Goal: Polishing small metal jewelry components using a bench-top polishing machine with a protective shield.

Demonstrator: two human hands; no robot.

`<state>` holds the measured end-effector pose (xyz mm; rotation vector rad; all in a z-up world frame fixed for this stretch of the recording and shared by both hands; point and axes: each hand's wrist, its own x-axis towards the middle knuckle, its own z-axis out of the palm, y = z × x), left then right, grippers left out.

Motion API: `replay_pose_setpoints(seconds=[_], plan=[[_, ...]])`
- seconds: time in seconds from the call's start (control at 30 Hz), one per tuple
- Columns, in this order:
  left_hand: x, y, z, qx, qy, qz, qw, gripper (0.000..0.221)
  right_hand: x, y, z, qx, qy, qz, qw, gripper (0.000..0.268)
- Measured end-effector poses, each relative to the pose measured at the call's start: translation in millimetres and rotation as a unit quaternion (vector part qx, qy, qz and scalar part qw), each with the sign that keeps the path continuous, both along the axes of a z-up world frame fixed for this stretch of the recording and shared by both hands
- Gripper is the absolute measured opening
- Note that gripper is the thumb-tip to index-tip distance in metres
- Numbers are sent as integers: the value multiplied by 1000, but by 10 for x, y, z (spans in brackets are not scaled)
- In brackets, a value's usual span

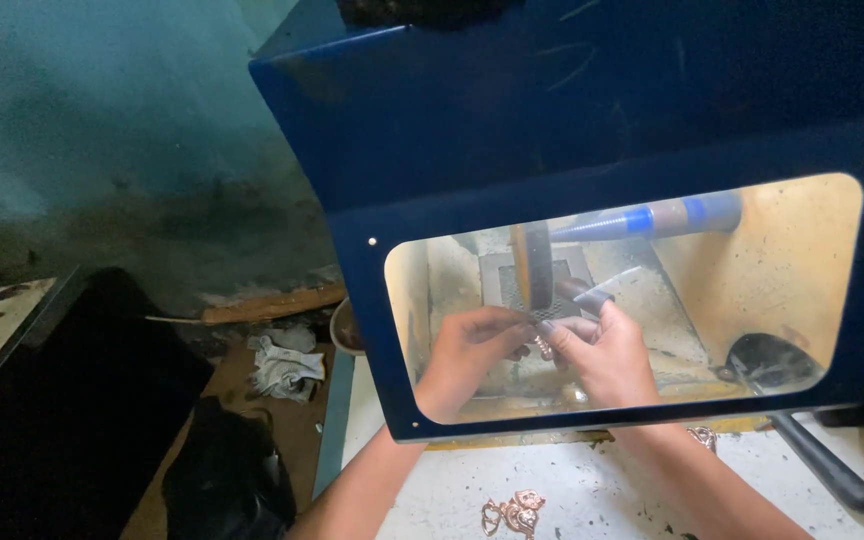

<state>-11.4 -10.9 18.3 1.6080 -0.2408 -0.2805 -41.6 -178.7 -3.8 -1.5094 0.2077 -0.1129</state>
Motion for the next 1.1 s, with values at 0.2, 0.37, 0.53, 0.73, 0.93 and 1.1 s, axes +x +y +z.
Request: replay_pose_setpoints(seconds=[0.2, 0.37, 0.53, 0.73, 0.93, 1.1], plan=[[22, 99, -36, -12, -12, -37, 999, 24, -22, 48, 142, -61, 21, 14, 998, 59], [77, 87, -124, -7, -30, -33, 999, 22, -29, 121, 118, 43, 62, 3, 997, 52], [130, 86, -184, 10, -53, -18, 998, 21, -14, 188, 44, 204, 113, 9, 972, 39], [185, 80, -309, 13, -53, -4, 998, 19, 51, 154, -180, 127, 108, 39, 985, 21], [188, 70, -328, -15, -40, 2, 999, 16, 44, 174, -140, 75, 95, 15, 993, 16], [135, 75, -258, -36, -27, 12, 999, 27, 50, 198, -69, 124, 69, -1, 990, 12]])
